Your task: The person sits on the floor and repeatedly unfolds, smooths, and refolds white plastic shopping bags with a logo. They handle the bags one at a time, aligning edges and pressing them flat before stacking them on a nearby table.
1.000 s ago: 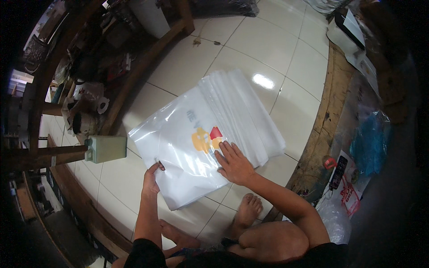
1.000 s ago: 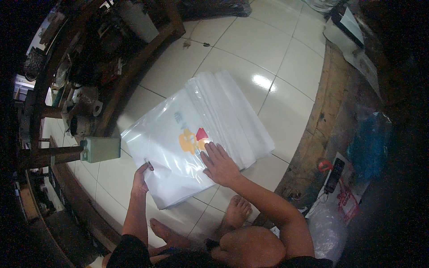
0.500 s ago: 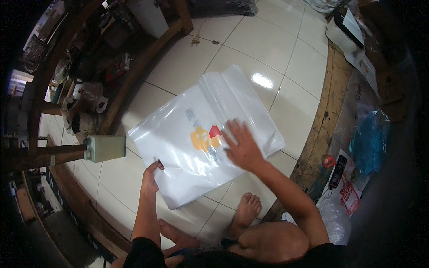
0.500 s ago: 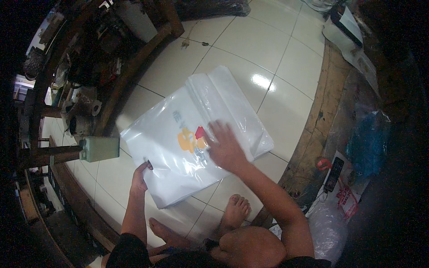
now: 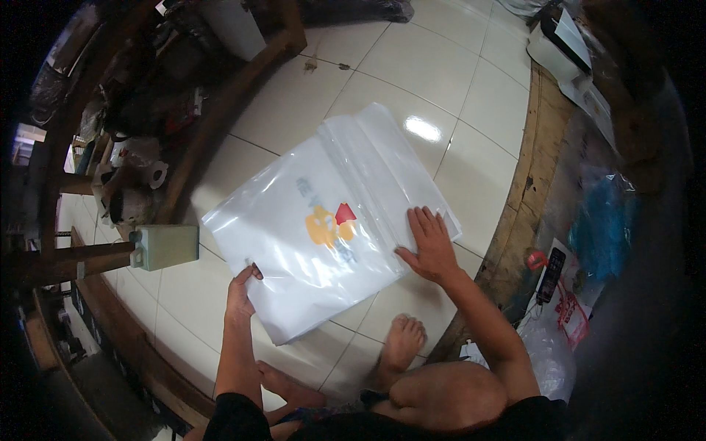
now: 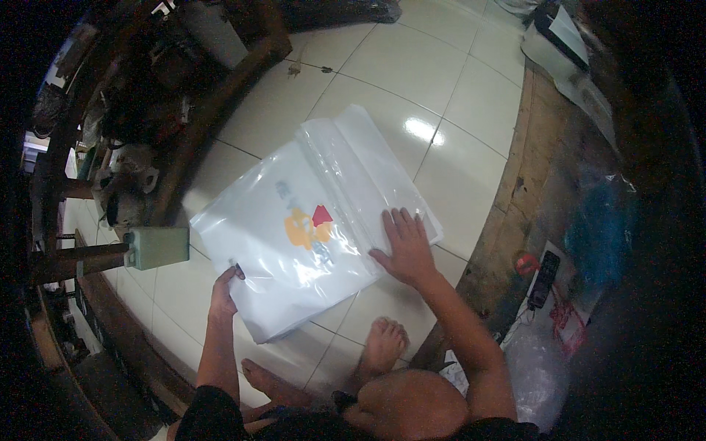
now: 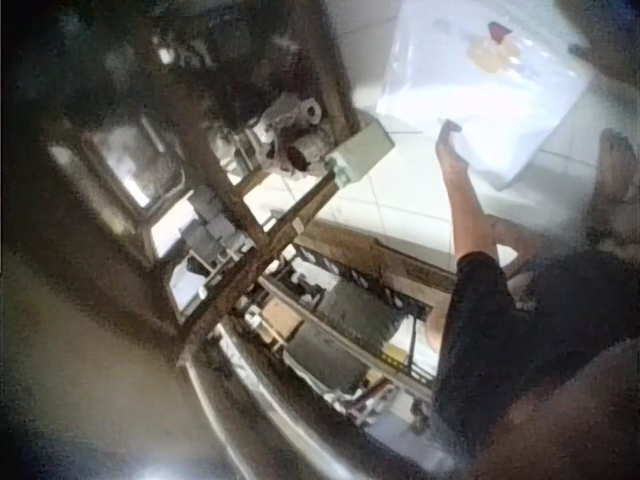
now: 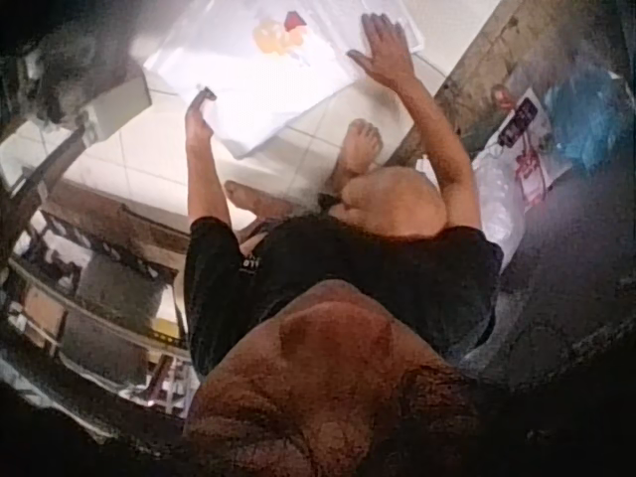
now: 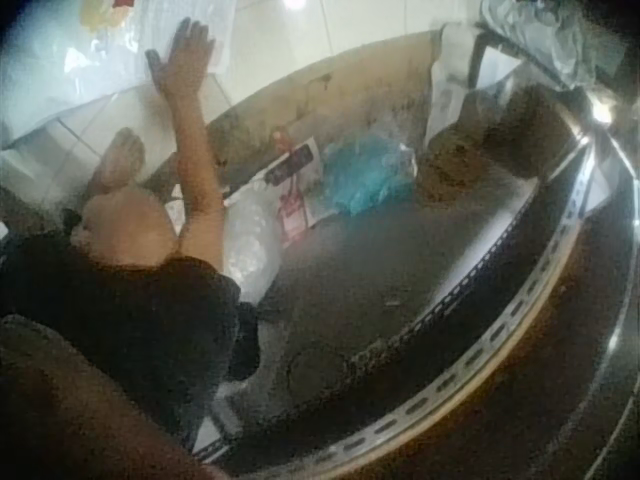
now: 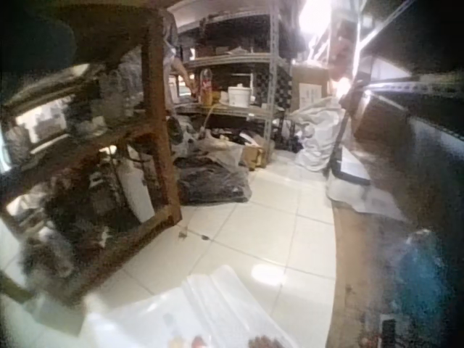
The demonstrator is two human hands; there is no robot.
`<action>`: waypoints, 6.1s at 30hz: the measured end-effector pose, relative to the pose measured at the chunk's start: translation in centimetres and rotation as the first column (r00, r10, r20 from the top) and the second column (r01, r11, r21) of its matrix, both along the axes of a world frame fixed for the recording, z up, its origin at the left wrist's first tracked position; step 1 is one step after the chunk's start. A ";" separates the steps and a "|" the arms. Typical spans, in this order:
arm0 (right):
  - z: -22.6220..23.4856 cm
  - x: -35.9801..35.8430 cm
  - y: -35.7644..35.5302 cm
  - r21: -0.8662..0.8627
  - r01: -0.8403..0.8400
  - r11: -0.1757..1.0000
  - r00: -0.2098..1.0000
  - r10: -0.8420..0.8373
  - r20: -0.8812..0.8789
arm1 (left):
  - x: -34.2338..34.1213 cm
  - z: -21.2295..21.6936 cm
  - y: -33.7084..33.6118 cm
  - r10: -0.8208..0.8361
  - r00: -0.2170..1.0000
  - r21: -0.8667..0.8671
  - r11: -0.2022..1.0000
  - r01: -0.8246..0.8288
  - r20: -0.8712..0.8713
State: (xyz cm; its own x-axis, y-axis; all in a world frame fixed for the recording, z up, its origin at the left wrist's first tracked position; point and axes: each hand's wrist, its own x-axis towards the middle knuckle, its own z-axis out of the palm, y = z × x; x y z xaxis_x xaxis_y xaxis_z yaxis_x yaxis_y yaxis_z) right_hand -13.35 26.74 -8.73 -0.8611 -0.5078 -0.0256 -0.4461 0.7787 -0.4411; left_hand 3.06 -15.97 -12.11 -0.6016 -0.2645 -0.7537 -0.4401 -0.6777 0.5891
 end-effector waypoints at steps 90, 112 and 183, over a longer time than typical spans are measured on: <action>0.0 -8.9 -1.7 -0.069 0.287 0.955 0.947 -0.294 -0.130 | -5.5 9.0 11.2 -0.125 0.943 -0.479 0.877 -0.040 -0.309; 2.6 1.1 -14.3 -0.320 -0.193 0.928 0.466 0.374 0.802 | -5.9 9.0 9.0 0.008 0.986 -0.355 0.932 -0.069 -0.168; 2.2 -15.5 -0.9 0.033 0.378 0.925 0.583 -0.265 0.768 | -1.2 1.3 1.4 0.075 0.986 -0.020 0.997 -0.079 -0.148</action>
State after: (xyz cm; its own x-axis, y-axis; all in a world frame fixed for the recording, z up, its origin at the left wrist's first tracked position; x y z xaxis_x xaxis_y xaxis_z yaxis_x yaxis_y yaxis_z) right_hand -28.81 25.85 -6.53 -0.6752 -0.2482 -0.6946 0.3515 0.7196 -0.5989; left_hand 1.88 -14.61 -10.83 -0.6828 -0.3325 -0.6505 -0.2944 -0.6897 0.6615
